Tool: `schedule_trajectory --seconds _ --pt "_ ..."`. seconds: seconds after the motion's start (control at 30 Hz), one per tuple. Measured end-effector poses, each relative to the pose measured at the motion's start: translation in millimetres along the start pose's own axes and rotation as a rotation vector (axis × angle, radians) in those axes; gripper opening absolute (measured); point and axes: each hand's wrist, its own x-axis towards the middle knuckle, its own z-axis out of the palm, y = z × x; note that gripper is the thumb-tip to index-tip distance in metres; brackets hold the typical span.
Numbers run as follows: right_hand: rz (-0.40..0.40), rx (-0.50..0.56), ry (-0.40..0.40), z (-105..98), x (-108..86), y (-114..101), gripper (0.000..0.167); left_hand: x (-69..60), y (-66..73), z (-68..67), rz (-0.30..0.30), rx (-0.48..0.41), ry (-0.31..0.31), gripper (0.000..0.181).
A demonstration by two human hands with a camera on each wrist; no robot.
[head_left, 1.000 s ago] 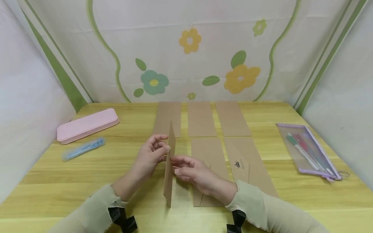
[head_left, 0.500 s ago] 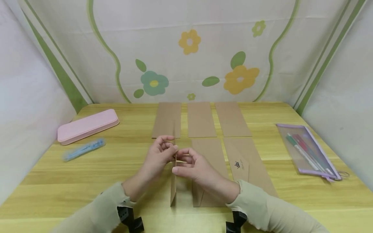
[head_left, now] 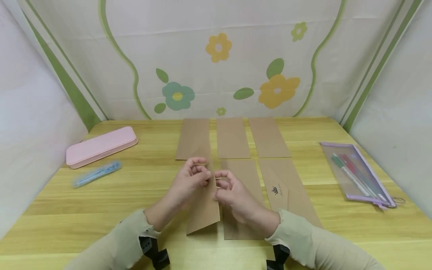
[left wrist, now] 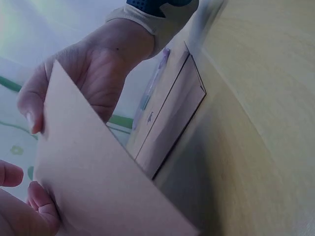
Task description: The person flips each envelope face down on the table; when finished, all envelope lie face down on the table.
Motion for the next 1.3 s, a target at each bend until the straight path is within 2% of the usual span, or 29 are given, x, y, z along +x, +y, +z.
schedule_trajectory --seconds 0.17,0.23,0.3,0.37,0.47,0.5,0.57,0.73,0.8,0.93,1.07,1.2,1.3 --pt "0.031 0.102 0.095 1 -0.1 8 0.052 0.4 3.6 -10.1 0.001 -0.01 -0.077 0.039" --pt "0.04 0.14 0.115 1 -0.1 10 0.054 0.0 7.1 -19.8 0.03 -0.004 -0.069 0.037" --pt "0.045 0.159 0.135 1 0.0 12 0.056 -0.4 10.8 -31.8 0.059 -0.003 -0.003 0.033" --pt "0.042 0.179 0.151 1 0.0 15 0.057 -2.8 13.6 -45.2 0.057 0.015 0.096 0.029" --pt "0.029 0.201 0.179 2 -0.3 16 0.058 -7.5 13.6 -63.1 0.001 0.041 0.229 0.026" --pt "0.024 0.21 0.184 2 -0.3 17 0.059 -8.9 11.8 -68.1 -0.025 0.048 0.256 0.027" --pt "0.017 0.224 0.192 3 -0.2 17 0.059 -10.8 5.3 -76.1 -0.073 0.043 0.272 0.029" --pt "0.013 0.263 0.206 4 0.3 19 0.06 -11.3 -14.9 -81.1 -0.12 -0.086 0.213 0.031" --pt "0.018 0.273 0.215 5 0.3 20 0.06 -10.8 -19.9 -79.1 -0.124 -0.098 0.181 0.034" --pt "0.035 0.263 0.214 3 -0.6 22 0.063 -8.4 -25.7 -74.9 -0.129 -0.058 0.136 0.044" --pt "0.049 0.219 0.186 0 -0.7 24 0.066 -6.9 -27.0 -74.8 -0.123 -0.031 0.132 0.05" --pt "0.083 0.106 0.122 -7 2.0 23 0.07 -6.5 -24.0 -79.5 -0.104 0.045 0.131 0.053" --pt "0.124 -0.001 0.067 -12 6.1 21 0.073 -7.1 -21.3 -85.4 -0.093 0.108 0.101 0.056"
